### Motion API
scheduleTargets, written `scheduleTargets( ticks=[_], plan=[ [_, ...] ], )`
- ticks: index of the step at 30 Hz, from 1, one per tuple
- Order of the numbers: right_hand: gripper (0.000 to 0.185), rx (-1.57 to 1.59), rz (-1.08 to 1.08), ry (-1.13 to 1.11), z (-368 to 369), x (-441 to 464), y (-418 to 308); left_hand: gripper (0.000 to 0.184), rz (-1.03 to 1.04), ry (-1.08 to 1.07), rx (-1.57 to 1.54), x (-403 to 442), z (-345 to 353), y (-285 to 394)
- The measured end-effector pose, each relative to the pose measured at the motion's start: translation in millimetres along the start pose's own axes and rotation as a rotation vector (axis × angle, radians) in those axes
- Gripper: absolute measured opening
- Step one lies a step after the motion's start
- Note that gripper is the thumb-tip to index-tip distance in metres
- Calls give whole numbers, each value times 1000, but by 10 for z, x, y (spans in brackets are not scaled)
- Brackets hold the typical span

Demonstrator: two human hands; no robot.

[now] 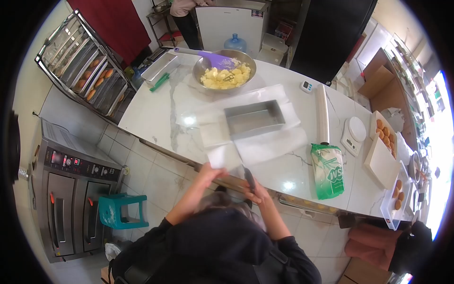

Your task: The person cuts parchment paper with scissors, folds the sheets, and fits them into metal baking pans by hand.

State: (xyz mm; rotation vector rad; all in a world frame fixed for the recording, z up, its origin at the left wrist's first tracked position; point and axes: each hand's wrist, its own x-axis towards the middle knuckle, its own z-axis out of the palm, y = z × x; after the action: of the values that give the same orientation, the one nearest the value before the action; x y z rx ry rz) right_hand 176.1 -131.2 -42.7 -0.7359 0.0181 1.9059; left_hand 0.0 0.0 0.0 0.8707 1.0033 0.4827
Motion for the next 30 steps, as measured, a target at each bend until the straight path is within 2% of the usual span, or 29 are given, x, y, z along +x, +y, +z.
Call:
scheduleTargets(
  ticks=[5, 11, 14, 17, 20, 22, 23, 26, 27, 29, 30],
  plan=[
    [36, -36, -34, 29, -10, -4, 61, 27, -50, 29, -48, -61, 42, 51],
    [35, -34, -27, -77, -6, 11, 42, 27, -35, 20, -23, -52, 47, 41],
    [31, -46, -48, -50, -32, 18, 77, 28, -44, 26, -12, -70, 62, 45],
    [31, -268, -59, -66, 157, -137, -13, 28, -19, 38, -16, -50, 63, -11],
    [29, -634, -102, -242, -93, -437, -66, 28, -34, 29, 32, -99, 69, -34],
    [28, -941, -75, -145, -265, -780, -179, 29, -34, 22, -48, -103, 54, -118],
    [29, -998, -94, -27, -199, -982, -269, 29, -36, 16, -89, -96, 61, -154],
    [33, -1226, -214, 409, -293, -1194, -434, 30, -28, -25, -202, -120, 139, -224],
    [35, -1307, -260, 576, -310, -1198, -488, 30, -75, -53, -215, -127, 187, -279],
    [37, -1548, -216, 900, 31, -1158, -696, 31, -169, -114, -238, -125, 300, -391],
    [37, -1643, -287, 971, 31, -1103, -747, 32, -200, -148, -236, -136, 354, -409]
  ],
)
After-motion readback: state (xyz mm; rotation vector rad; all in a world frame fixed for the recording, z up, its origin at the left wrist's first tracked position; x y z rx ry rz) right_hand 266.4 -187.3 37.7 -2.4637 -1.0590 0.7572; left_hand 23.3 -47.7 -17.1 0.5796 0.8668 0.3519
